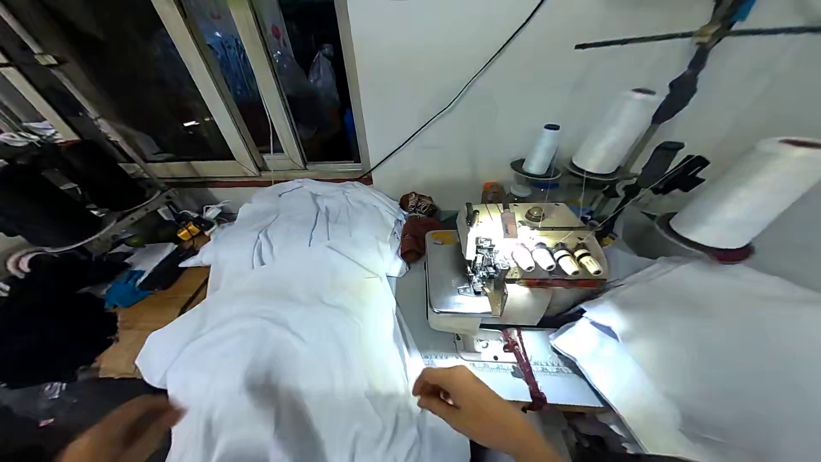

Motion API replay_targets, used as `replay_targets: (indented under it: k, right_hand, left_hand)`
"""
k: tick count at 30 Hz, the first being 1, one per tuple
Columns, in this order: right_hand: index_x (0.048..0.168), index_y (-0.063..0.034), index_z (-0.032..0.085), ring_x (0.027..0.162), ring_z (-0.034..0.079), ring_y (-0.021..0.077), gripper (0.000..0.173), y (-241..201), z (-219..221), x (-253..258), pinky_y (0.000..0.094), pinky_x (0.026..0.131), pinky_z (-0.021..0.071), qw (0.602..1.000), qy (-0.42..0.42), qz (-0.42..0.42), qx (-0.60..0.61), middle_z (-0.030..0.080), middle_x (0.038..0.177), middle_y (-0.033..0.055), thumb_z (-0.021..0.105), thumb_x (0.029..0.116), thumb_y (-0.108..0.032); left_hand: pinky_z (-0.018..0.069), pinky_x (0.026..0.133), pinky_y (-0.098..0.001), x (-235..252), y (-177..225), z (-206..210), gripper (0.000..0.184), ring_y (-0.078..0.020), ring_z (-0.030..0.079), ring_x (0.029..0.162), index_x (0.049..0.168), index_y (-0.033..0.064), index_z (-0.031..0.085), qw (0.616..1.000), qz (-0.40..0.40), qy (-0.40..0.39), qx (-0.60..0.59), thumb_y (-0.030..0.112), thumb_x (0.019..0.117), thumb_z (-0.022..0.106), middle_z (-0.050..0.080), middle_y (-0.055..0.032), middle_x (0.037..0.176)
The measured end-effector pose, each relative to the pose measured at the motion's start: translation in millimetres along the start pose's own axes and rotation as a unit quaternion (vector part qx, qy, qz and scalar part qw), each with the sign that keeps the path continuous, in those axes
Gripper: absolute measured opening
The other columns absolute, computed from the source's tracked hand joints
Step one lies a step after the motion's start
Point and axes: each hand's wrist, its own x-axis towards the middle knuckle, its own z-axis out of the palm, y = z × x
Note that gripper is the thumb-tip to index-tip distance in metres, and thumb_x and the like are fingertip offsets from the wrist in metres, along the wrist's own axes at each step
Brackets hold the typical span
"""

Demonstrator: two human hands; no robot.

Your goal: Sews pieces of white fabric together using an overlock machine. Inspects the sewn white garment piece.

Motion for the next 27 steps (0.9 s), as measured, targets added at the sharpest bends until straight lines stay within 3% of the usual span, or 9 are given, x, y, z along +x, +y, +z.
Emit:
replay_targets:
  k: [2, 5, 9, 12, 16, 20, 23, 25, 27]
  right_hand:
    - [0.121, 0.0014, 0.067, 0.111, 0.063, 0.0373, 0.027, 14.4, 22.1, 27.9, 0.0520, 0.101, 0.0479, 0.992, 0.083, 0.084, -0.048, 0.067, 0.115, 0.0220, 0.059, 0.1003, -0.013]
    - [0.125, -0.0002, 0.067, 0.119, 0.058, 0.0432, 0.037, 37.7, 49.1, 52.2, 0.0577, 0.103, 0.0450, 0.968, 0.213, 0.119, -0.053, 0.063, 0.123, 0.0245, 0.066, 0.0961, -0.023]
    - [0.114, -0.0020, 0.070, 0.108, 0.064, 0.0430, 0.056, 51.4, 74.3, 59.0, 0.0590, 0.090, 0.0514, 0.932, 0.320, 0.094, -0.140, 0.068, 0.111, 0.0214, 0.076, 0.0834, -0.049]
    - [0.099, -0.0085, 0.074, 0.098, 0.066, 0.0391, 0.042, 53.9, 79.6, 60.5, 0.0532, 0.079, 0.0541, 0.908, 0.343, 0.081, -0.227, 0.068, 0.101, 0.0171, 0.077, 0.0816, -0.047]
    - [0.090, -0.0080, 0.074, 0.094, 0.066, 0.0379, 0.013, 51.8, 78.5, 62.2, 0.0508, 0.079, 0.0528, 0.911, 0.347, 0.090, -0.203, 0.068, 0.099, 0.0174, 0.070, 0.0874, -0.020]
    - [0.089, -0.0067, 0.073, 0.095, 0.066, 0.0381, 0.019, 50.7, 76.6, 61.8, 0.0511, 0.081, 0.0525, 0.918, 0.346, 0.096, -0.166, 0.069, 0.100, 0.0179, 0.069, 0.0915, -0.024]
    - [0.090, -0.0075, 0.074, 0.095, 0.066, 0.0374, 0.021, 52.4, 76.9, 60.9, 0.0509, 0.081, 0.0522, 0.923, 0.334, 0.095, -0.168, 0.070, 0.101, 0.0171, 0.068, 0.0931, -0.028]
    - [0.091, -0.0093, 0.074, 0.094, 0.066, 0.0360, 0.019, 53.1, 76.4, 61.2, 0.0500, 0.080, 0.0520, 0.923, 0.328, 0.095, -0.175, 0.069, 0.100, 0.0157, 0.068, 0.0930, -0.027]
    - [0.093, -0.0104, 0.074, 0.095, 0.066, 0.0351, 0.017, 52.6, 76.3, 61.3, 0.0492, 0.080, 0.0518, 0.925, 0.323, 0.094, -0.179, 0.069, 0.101, 0.0148, 0.069, 0.0924, -0.026]
  left_hand:
    - [0.0565, 0.081, -0.0586, 55.6, 13.3, 50.2, 0.033, -0.0365, 0.070, 0.086, 0.113, -0.0082, 0.066, 1.000, -0.012, -0.008, 0.016, 0.022, 0.1024, 0.057, 0.070, -0.0260, 0.102]
    - [0.0554, 0.084, -0.0574, 134.7, 64.0, 109.2, 0.019, -0.0377, 0.068, 0.094, 0.110, -0.0063, 0.069, 0.998, 0.050, 0.017, 0.046, 0.008, 0.0986, 0.065, 0.069, -0.0238, 0.105]
    - [0.0387, 0.102, -0.0726, 225.4, 70.3, 183.1, 0.063, -0.0548, 0.042, 0.134, 0.137, 0.0061, 0.061, 0.973, 0.158, 0.042, 0.164, 0.019, 0.0815, 0.086, 0.045, -0.0287, 0.149]
    - [0.0326, 0.102, -0.0748, 266.1, 57.0, 209.8, 0.023, -0.0551, 0.044, 0.132, 0.116, 0.0054, 0.072, 0.940, 0.222, 0.115, 0.232, 0.011, 0.0941, 0.069, 0.053, -0.0261, 0.142]
    - [0.0348, 0.105, -0.0706, 298.5, 91.5, 196.0, 0.020, -0.0511, 0.056, 0.118, 0.111, -0.0083, 0.066, 0.960, 0.223, 0.113, 0.122, 0.002, 0.1032, 0.050, 0.065, -0.0287, 0.116]
    - [0.0512, 0.088, -0.0611, 318.5, 110.1, 174.5, 0.015, -0.0401, 0.065, 0.096, 0.109, -0.0072, 0.063, 0.970, 0.229, -0.017, 0.080, 0.005, 0.1025, 0.057, 0.065, -0.0240, 0.102]
    - [0.0443, 0.092, -0.0702, 294.8, 105.4, 179.7, 0.047, -0.0501, 0.057, 0.113, 0.115, -0.0011, 0.066, 0.955, 0.211, -0.041, 0.203, 0.024, 0.0808, 0.087, 0.062, -0.0273, 0.117]
    - [0.0348, 0.100, -0.0763, 276.5, 89.8, 203.5, 0.061, -0.0569, 0.048, 0.125, 0.126, 0.0015, 0.065, 0.931, 0.222, -0.011, 0.290, 0.024, 0.0756, 0.090, 0.055, -0.0312, 0.132]
    - [0.0300, 0.103, -0.0790, 271.8, 68.3, 223.1, 0.048, -0.0599, 0.048, 0.124, 0.125, 0.0009, 0.067, 0.908, 0.267, 0.051, 0.319, 0.007, 0.0795, 0.081, 0.055, -0.0331, 0.131]
